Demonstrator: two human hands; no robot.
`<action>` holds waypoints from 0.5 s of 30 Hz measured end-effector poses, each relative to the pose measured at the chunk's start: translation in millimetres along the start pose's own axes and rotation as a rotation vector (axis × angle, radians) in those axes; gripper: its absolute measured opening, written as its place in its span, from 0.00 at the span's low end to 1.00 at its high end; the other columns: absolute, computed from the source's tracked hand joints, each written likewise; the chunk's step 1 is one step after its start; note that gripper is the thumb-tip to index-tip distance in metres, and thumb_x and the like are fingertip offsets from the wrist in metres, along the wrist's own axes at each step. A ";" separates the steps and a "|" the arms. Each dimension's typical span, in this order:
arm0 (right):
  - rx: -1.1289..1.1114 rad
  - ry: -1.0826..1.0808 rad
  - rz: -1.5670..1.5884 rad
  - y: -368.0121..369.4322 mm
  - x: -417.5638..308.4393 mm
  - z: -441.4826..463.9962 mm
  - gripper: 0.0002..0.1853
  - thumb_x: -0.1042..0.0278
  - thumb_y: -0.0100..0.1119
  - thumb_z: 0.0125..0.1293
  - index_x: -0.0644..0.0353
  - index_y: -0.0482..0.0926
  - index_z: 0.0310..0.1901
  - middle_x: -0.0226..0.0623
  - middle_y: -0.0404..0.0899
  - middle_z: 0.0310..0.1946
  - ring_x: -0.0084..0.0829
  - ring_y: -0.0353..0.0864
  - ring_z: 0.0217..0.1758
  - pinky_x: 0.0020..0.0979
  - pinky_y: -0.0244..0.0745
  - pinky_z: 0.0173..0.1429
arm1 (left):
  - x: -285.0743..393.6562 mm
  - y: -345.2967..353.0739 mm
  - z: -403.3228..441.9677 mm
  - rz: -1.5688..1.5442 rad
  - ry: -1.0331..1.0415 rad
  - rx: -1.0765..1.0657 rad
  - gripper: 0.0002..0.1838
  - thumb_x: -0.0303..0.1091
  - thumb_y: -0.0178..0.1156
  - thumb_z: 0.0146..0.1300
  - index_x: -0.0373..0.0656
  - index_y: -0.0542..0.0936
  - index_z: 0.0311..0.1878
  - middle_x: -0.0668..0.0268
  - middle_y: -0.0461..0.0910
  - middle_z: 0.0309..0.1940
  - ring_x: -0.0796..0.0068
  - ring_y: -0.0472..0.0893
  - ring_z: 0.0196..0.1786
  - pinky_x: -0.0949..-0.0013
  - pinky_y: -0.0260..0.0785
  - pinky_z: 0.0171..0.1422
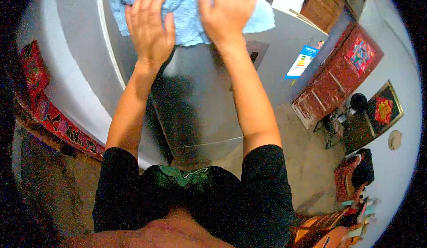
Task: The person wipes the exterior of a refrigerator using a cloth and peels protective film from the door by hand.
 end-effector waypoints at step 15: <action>0.134 -0.044 0.280 15.2 -44.9 24.9 0.17 0.47 0.67 0.54 0.52 0.82 0.22 0.32 0.78 0.21 0.37 0.82 0.28 0.44 0.69 0.32 | 7.7 -0.3 -0.2 -0.055 0.020 0.106 0.29 0.27 0.50 0.66 0.36 0.71 0.71 0.44 0.64 0.71 0.40 0.62 0.75 0.45 0.50 0.79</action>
Point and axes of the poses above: each hand's wrist, its own z-axis towards the middle knuckle, its own y-axis out of the palm, x = y × z, the point moved 6 cm from there along z, towards the middle knuckle
